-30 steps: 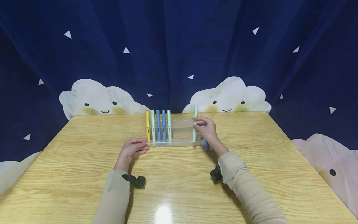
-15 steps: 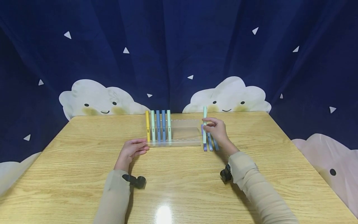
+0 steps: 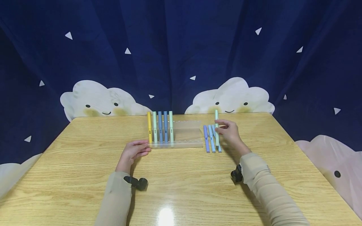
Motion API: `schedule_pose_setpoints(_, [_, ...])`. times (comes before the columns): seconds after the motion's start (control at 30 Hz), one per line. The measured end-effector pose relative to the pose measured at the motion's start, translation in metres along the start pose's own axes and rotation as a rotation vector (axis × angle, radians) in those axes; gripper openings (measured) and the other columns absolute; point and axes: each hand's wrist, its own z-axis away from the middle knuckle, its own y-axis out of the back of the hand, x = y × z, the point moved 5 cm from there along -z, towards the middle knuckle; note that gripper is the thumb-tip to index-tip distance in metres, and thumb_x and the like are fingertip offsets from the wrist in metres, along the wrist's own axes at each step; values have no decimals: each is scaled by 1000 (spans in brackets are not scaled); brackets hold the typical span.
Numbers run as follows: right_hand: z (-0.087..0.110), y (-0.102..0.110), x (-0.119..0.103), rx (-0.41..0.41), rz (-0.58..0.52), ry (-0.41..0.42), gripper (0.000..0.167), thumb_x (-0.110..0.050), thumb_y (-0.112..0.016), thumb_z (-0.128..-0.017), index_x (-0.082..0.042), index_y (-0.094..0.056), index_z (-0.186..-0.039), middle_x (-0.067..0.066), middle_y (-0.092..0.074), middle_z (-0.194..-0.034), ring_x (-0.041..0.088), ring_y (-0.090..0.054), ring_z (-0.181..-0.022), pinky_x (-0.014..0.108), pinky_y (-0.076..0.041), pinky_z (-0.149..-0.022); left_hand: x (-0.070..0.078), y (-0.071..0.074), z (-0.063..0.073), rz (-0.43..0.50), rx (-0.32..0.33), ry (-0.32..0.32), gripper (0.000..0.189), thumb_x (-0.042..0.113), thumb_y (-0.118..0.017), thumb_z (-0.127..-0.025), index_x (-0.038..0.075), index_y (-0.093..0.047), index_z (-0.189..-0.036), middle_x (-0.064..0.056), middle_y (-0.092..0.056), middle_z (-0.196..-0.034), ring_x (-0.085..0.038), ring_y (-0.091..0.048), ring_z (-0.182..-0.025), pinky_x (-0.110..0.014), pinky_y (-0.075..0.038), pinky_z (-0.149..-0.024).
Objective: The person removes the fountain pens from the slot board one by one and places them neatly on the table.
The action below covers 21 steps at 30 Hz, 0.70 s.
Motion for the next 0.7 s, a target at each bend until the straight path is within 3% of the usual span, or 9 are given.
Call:
schedule_pose_setpoints(0.23, [0,8,8,-55,-29,-62,47,3,-59,-83,10,-42,-126,33,-48,-112,2,-56,-70,32,-54,-68,0,1,0,7,2,-4,25,-6,-55,-85,-9,-57,-110,-11,-65,-76,-14,-63,-62,-25,-55,-59])
schedule_pose_setpoints(0.43, [-3,11,20,-97,-46,-154,55,1,-60,-83,8,-35,-132,23,-51,-104,5,-57,-69,36,-54,-71,1,1,1,-12,9,0,25,-5,-55,-85,-9,-58,-110,-11,-65,-78,-14,-63,-63,-25,-55,-60])
schedule_pose_setpoints(0.7, [-6,10,36,-165,1,-245,55,2,-62,-82,10,-37,-129,15,-52,-93,9,-55,-67,28,-53,-62,-1,0,-1,11,-2,6,25,-4,-56,-85,-9,-58,-109,-12,-65,-77,-15,-64,-63,-25,-55,-59])
